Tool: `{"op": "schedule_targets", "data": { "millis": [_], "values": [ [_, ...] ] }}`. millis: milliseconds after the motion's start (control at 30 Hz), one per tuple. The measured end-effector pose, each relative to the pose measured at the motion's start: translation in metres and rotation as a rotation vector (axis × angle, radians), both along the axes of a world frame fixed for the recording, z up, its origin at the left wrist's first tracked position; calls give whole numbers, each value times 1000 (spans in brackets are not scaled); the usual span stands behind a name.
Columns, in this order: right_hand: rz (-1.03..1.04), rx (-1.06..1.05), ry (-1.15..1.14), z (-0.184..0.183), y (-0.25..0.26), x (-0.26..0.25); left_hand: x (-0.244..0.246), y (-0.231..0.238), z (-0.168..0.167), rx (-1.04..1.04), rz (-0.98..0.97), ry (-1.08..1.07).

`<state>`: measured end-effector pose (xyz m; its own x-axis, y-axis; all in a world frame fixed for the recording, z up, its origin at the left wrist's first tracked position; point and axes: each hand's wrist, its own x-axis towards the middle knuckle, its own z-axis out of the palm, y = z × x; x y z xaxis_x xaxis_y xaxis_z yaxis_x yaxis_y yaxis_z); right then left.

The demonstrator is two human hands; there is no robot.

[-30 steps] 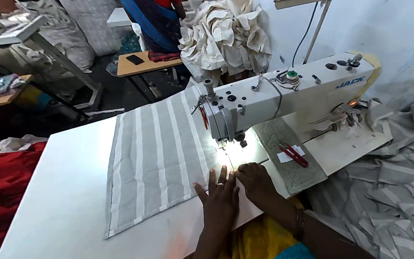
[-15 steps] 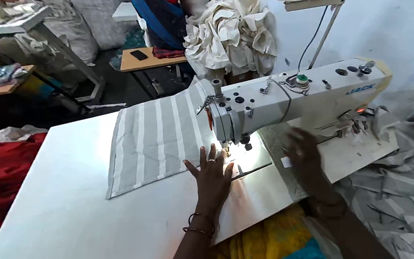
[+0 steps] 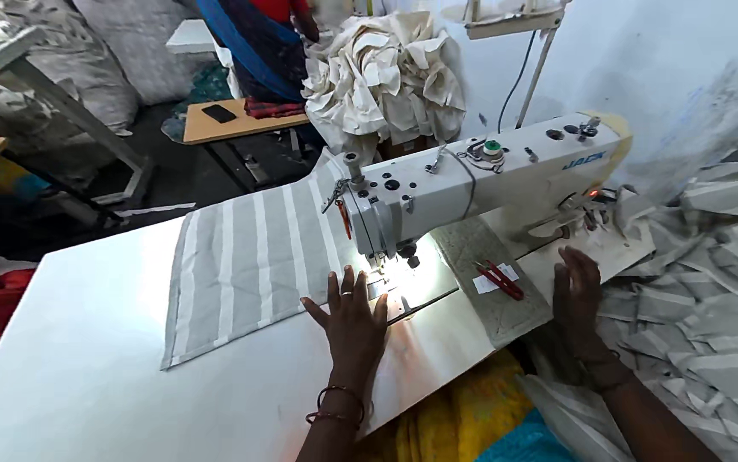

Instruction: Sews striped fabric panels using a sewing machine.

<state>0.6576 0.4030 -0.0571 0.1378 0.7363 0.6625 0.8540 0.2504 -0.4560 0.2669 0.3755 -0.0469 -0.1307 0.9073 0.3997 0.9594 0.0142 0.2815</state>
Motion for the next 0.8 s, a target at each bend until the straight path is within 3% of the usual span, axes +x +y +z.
{"op": "schedule_targets", "data": {
  "millis": [67, 167, 200, 233, 300, 367, 500, 567, 667, 733, 800],
  "values": [
    [-25, -192, -84, 1, -65, 2, -2, -11, -2, 59, -16, 0],
    [18, -1076, -333, -1, -156, 18, -3, -39, -5, 75, -23, -10],
    [47, -1297, -413, -15, -176, 27, -4, -48, -5, 80, -29, -24],
    [64, -1390, -485, -29, -195, 35, -5, -56, -5, 85, -37, -31],
    [82, -1327, -567, -41, -216, 38, -6, -64, -7, 89, -52, -83],
    [113, -1152, -515, -22, -213, 29, -1, -75, -10, 100, -102, -196],
    [306, -506, -159, 44, -183, 1, 35, -116, 7, 60, -477, -457],
    [486, -332, -8, 78, -178, -21, 59, -137, 24, -163, -756, -769],
    [681, -219, -40, 97, -187, -50, 91, -155, 46, -522, -963, -1141],
    [795, -230, -85, 89, -194, -61, 107, -161, 52, -642, -904, -1424],
    [828, -402, -16, 79, -197, -55, 114, -163, 56, -634, -651, -1452]
  ]
}}
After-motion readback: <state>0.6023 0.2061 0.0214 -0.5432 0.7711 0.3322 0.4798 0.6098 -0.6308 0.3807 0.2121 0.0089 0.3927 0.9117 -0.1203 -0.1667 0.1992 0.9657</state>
